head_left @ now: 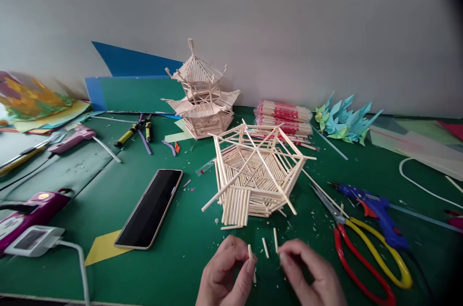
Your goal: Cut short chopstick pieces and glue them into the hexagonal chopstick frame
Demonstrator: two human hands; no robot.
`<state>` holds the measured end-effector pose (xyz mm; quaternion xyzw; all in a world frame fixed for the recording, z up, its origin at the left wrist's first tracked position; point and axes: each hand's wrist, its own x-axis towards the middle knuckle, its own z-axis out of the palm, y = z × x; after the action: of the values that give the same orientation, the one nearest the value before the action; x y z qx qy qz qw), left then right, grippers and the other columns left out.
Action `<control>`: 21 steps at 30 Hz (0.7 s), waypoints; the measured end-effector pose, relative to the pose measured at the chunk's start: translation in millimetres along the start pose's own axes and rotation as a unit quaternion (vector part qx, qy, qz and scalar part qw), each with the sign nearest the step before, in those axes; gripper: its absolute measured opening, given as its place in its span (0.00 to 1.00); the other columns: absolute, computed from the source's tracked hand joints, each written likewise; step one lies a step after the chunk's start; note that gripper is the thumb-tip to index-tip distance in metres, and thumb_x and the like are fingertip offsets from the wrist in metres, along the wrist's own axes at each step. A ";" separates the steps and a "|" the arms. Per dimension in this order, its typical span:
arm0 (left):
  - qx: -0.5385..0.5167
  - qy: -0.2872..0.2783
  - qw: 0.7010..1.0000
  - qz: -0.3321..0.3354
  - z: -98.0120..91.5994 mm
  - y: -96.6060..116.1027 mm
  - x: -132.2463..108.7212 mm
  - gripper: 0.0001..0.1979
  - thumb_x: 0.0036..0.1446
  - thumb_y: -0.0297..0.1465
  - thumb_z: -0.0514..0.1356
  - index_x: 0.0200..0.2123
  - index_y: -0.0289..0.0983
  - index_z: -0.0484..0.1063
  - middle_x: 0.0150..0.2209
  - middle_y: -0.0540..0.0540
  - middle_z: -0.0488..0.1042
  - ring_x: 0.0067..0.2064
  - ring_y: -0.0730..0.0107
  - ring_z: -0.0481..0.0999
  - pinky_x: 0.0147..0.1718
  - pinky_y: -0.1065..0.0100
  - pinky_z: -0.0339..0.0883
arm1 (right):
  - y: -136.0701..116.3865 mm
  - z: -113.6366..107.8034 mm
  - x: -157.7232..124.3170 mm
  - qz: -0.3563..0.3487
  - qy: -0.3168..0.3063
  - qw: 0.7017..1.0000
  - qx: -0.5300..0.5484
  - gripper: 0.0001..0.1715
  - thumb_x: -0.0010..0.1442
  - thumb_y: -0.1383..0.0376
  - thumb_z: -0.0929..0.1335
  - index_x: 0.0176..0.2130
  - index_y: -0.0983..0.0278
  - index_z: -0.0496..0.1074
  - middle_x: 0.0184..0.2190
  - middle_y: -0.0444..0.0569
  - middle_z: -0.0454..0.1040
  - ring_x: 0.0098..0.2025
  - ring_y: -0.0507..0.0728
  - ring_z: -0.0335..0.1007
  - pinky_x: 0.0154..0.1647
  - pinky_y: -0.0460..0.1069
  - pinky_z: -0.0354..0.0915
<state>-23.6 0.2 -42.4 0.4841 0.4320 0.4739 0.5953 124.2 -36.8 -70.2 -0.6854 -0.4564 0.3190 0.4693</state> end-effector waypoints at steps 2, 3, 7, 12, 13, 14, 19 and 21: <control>-0.026 -0.027 0.999 -0.039 0.4 -0.6 0.1 0.10 0.52 0.35 0.61 0.23 0.36 0.72 0.23 0.50 0.68 0.24 0.75 0.67 0.24 0.74 0.58 | 10.1 -34.4 10.9 0.005 0.032 0.999 -0.039 0.12 0.50 0.54 0.67 0.31 0.58 0.73 0.27 0.43 0.73 0.30 0.52 0.68 0.29 0.41 0.61; -0.043 -0.045 0.996 -0.069 1.1 -1.5 0.4 0.11 0.52 0.36 0.60 0.24 0.35 0.72 0.23 0.50 0.69 0.23 0.75 0.69 0.24 0.74 0.59 | 16.4 -51.9 15.4 0.009 0.063 0.996 -0.065 0.13 0.50 0.54 0.68 0.33 0.59 0.73 0.30 0.44 0.74 0.31 0.53 0.69 0.30 0.42 0.63; -0.123 -0.096 0.970 -0.188 6.6 -4.9 3.5 0.12 0.51 0.37 0.62 0.24 0.33 0.72 0.23 0.47 0.74 0.20 0.73 0.73 0.23 0.72 0.62 | 41.6 -107.2 24.0 -0.002 0.181 0.944 -0.277 0.21 0.52 0.49 0.63 0.38 0.60 0.69 0.32 0.48 0.72 0.31 0.57 0.69 0.32 0.49 0.65; -0.205 -0.084 0.934 -0.279 11.6 -3.6 6.1 0.11 0.49 0.36 0.64 0.26 0.33 0.71 0.20 0.47 0.76 0.17 0.73 0.72 0.21 0.72 0.63 | 63.9 -134.4 24.8 -0.007 0.136 0.901 -0.412 0.24 0.53 0.52 0.60 0.43 0.63 0.66 0.38 0.53 0.69 0.37 0.61 0.69 0.31 0.52 0.66; -0.213 -0.082 0.931 -0.284 11.6 -3.6 6.4 0.11 0.49 0.35 0.64 0.27 0.32 0.72 0.20 0.47 0.76 0.17 0.73 0.72 0.20 0.72 0.63 | 67.6 -136.3 25.7 -0.006 0.122 0.896 -0.426 0.24 0.53 0.52 0.59 0.44 0.64 0.65 0.39 0.54 0.68 0.38 0.61 0.69 0.32 0.52 0.67; -0.217 -0.080 0.930 -0.287 11.4 -3.9 6.6 0.10 0.49 0.35 0.64 0.28 0.32 0.72 0.20 0.46 0.76 0.17 0.73 0.72 0.20 0.72 0.63 | 71.0 -137.4 26.9 -0.002 0.110 0.894 -0.435 0.24 0.53 0.53 0.58 0.45 0.64 0.65 0.39 0.54 0.68 0.38 0.61 0.69 0.32 0.52 0.67; -0.233 -0.080 0.927 -0.285 8.6 -6.6 6.5 0.10 0.49 0.35 0.64 0.28 0.33 0.72 0.19 0.46 0.77 0.16 0.73 0.73 0.19 0.73 0.63 | 79.4 -137.9 34.9 0.022 0.086 0.883 -0.461 0.22 0.52 0.56 0.57 0.44 0.64 0.65 0.36 0.53 0.71 0.35 0.62 0.71 0.32 0.55 0.66; -0.241 -0.077 0.924 -0.287 7.7 -6.0 5.7 0.09 0.51 0.34 0.62 0.28 0.33 0.71 0.19 0.46 0.77 0.16 0.73 0.72 0.19 0.74 0.63 | 77.5 -136.4 35.5 0.030 0.084 0.879 -0.469 0.21 0.53 0.57 0.57 0.43 0.64 0.65 0.35 0.53 0.72 0.34 0.63 0.71 0.31 0.55 0.66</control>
<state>-14.2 4.0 -47.4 0.2165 0.3775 0.3339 0.8362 281.0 -63.1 -94.4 -0.8628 -0.4905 0.0230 0.1201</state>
